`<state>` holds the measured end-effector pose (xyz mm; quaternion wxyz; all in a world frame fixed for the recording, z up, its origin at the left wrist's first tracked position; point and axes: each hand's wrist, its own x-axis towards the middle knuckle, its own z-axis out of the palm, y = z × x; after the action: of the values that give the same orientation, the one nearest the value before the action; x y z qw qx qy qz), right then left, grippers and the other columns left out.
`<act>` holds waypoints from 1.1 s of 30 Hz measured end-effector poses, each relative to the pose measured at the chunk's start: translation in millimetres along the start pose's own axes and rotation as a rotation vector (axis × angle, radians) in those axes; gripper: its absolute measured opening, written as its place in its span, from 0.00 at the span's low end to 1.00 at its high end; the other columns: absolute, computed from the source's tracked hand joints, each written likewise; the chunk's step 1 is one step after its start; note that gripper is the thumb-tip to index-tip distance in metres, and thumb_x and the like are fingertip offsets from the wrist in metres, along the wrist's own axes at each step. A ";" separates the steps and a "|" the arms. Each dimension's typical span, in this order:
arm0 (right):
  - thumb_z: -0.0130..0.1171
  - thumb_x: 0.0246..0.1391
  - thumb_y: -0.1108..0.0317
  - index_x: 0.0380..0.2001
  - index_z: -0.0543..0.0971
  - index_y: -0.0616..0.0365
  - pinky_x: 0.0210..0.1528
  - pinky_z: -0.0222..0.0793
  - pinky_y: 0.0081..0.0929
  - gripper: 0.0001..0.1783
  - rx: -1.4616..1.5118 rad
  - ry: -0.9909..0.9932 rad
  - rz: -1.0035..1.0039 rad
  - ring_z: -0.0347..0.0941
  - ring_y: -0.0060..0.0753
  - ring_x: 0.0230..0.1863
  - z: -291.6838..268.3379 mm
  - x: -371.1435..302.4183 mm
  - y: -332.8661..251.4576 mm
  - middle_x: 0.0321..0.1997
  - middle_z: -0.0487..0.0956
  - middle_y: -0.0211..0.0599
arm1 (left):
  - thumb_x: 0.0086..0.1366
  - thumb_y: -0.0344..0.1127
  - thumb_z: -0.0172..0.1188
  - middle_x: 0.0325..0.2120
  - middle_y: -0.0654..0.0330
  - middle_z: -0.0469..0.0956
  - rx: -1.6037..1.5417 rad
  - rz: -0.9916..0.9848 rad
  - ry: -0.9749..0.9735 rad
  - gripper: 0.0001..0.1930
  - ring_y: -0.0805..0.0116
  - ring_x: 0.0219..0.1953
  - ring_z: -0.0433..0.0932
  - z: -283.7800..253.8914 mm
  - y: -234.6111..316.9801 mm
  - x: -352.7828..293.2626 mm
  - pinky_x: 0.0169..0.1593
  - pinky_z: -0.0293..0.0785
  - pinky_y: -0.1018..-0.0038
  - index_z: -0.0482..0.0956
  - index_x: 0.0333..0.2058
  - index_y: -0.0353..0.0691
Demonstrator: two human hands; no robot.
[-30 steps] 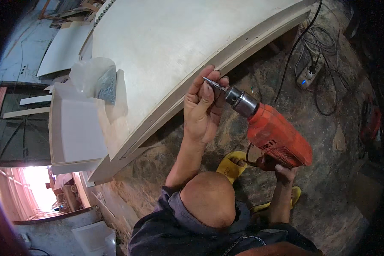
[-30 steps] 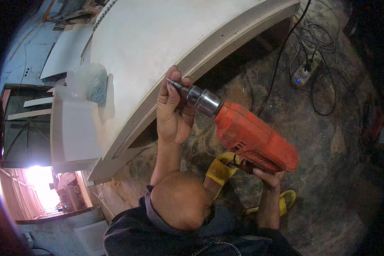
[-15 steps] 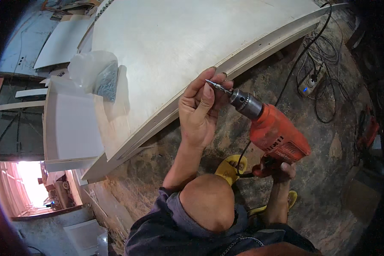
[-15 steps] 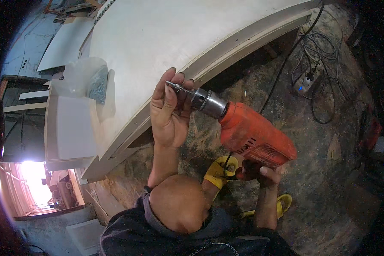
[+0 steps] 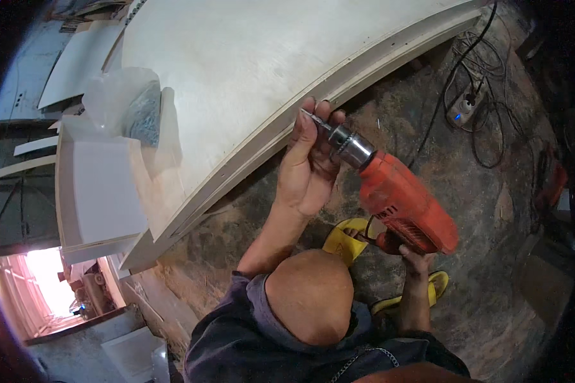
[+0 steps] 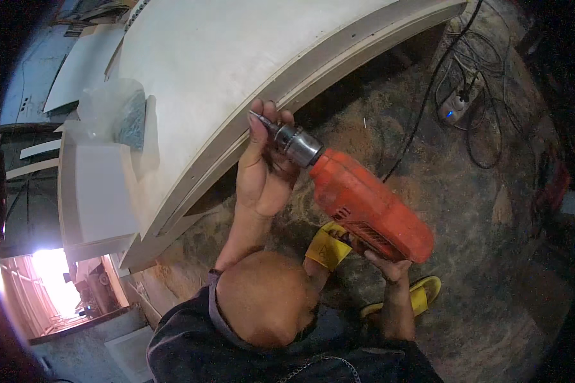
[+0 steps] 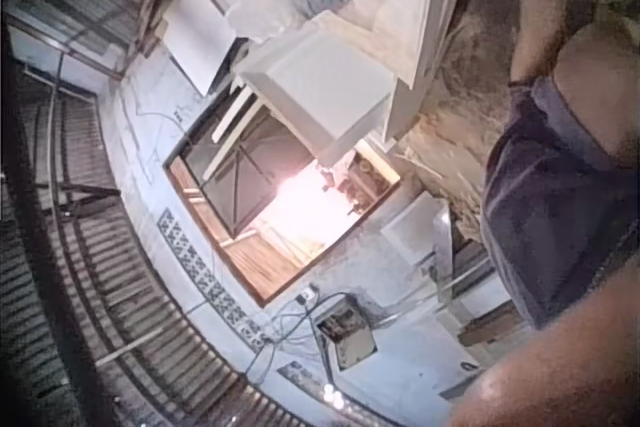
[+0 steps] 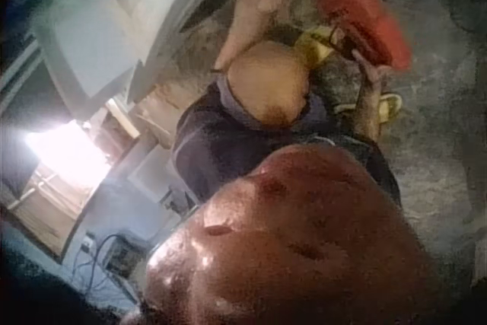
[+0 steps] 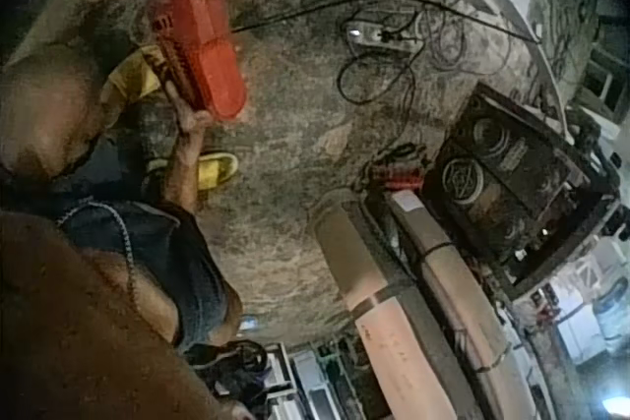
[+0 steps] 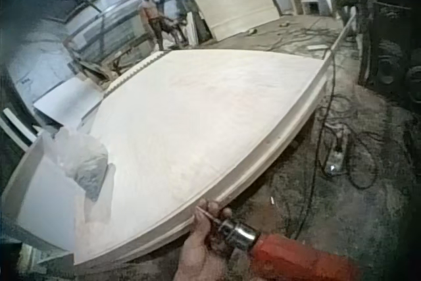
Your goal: The person drills a screw into a wooden panel, uses a hand saw to cut a piece of wood, and then fits a wooden board into a cabinet structure with a drill.
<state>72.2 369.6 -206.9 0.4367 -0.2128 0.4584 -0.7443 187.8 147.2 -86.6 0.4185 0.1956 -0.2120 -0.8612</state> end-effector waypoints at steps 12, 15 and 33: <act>0.68 0.37 0.68 0.52 0.63 0.58 0.51 0.66 0.37 0.37 -0.139 -0.118 -0.061 0.67 0.39 0.51 -1.2 -13.0 2.4 0.51 0.68 0.44 | 0.61 0.44 0.49 0.42 0.73 0.73 0.067 0.023 0.095 0.16 0.74 0.47 0.69 -11.5 -2.7 2.9 0.47 0.68 0.73 0.67 0.48 0.54; 0.68 0.37 0.68 0.52 0.62 0.58 0.52 0.65 0.37 0.38 -0.144 -0.110 -0.058 0.66 0.39 0.51 1.6 -12.2 0.4 0.51 0.68 0.44 | 0.62 0.45 0.49 0.42 0.73 0.72 0.090 0.026 0.068 0.16 0.74 0.47 0.70 -9.6 -1.3 3.3 0.47 0.67 0.73 0.68 0.48 0.53; 0.68 0.36 0.63 0.54 0.59 0.59 0.53 0.63 0.37 0.42 -0.179 -0.065 -0.044 0.65 0.40 0.53 9.4 -14.9 1.8 0.53 0.65 0.44 | 0.62 0.44 0.48 0.44 0.70 0.72 0.069 -0.013 0.073 0.18 0.73 0.48 0.68 -14.5 -5.3 2.7 0.48 0.65 0.71 0.66 0.50 0.52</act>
<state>87.6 377.2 -202.6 0.4144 -0.2851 0.5037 -0.7024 190.3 145.1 -101.9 0.4133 0.2426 -0.2246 -0.8485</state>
